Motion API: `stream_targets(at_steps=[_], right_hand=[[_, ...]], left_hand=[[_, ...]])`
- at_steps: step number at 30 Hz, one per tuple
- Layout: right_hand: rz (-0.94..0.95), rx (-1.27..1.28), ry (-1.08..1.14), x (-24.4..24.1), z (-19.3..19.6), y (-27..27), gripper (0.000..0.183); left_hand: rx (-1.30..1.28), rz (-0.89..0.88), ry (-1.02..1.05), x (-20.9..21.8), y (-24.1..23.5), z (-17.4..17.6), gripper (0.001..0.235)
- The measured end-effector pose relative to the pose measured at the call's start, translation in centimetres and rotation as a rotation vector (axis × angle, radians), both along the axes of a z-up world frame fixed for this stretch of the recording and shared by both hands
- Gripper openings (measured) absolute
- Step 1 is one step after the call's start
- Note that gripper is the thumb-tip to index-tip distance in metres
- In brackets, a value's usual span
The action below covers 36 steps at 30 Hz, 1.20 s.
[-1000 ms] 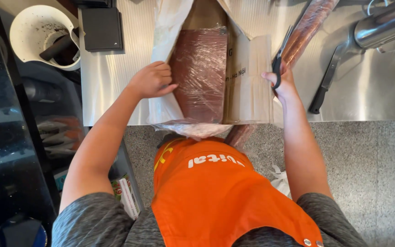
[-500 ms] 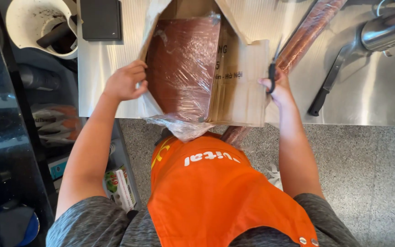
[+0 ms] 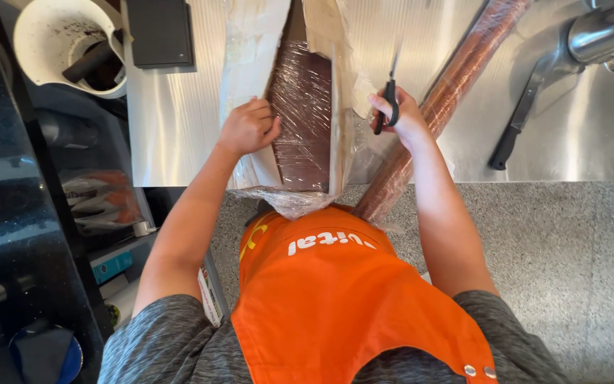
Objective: The person unwraps a wooden tabletop and several wooden legs from plastic packaging using scissors. They then assemble the furniture by inserting the legs into the tabletop and securing them with small rubber feet.
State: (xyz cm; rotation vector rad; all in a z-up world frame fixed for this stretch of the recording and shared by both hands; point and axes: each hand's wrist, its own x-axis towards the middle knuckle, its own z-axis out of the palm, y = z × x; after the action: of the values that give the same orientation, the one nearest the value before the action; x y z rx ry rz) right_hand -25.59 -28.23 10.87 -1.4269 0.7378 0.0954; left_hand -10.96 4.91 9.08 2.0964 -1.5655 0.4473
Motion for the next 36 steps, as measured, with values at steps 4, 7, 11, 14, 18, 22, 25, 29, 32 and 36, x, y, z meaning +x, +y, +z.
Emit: stream_targets(at_steps=[4,7,11,14,18,22,25,29,32,36], right_hand=[[0.204,-0.388,0.241,2.0,-2.4,-0.3,0.065],[0.475,-0.597,0.523,3.7,-4.0,-0.7,0.070],[0.502,-0.914,0.638,5.0,-10.0,-2.4,0.084],[0.446,-1.192,0.413,3.7,-4.2,1.4,0.065],[0.381,-0.567,-0.510,4.5,4.4,11.6,0.016],[0.786,-0.468,-0.284,3.9,1.2,17.1,0.012],[1.042,-0.903,0.381,1.7,-4.9,12.4,0.021],[0.863,-0.755,0.477,-0.6,-10.3,7.6,0.041],[0.816,-0.697,0.508,0.3,-8.1,10.0,0.065],[0.769,-0.573,0.613,1.4,-7.6,11.3,0.078]], left_hand=[[-0.002,0.019,0.019,-0.3,-0.6,-0.3,0.032],[0.005,0.028,0.014,-0.3,-0.8,-0.3,0.033],[0.027,0.026,0.016,-0.3,-0.8,-0.6,0.034],[0.045,0.023,0.025,-0.5,-1.0,-1.2,0.035],[0.068,0.014,0.019,-0.2,-1.6,-1.9,0.033],[0.057,0.002,0.172,1.3,-0.7,-3.3,0.031],[0.036,-0.010,0.063,1.1,1.1,-1.3,0.034],[-0.017,-0.075,0.068,0.7,2.2,-1.2,0.033],[-0.048,-0.057,0.064,0.7,1.6,-1.6,0.033],[-0.125,-0.009,0.058,0.5,1.7,-1.1,0.030]])
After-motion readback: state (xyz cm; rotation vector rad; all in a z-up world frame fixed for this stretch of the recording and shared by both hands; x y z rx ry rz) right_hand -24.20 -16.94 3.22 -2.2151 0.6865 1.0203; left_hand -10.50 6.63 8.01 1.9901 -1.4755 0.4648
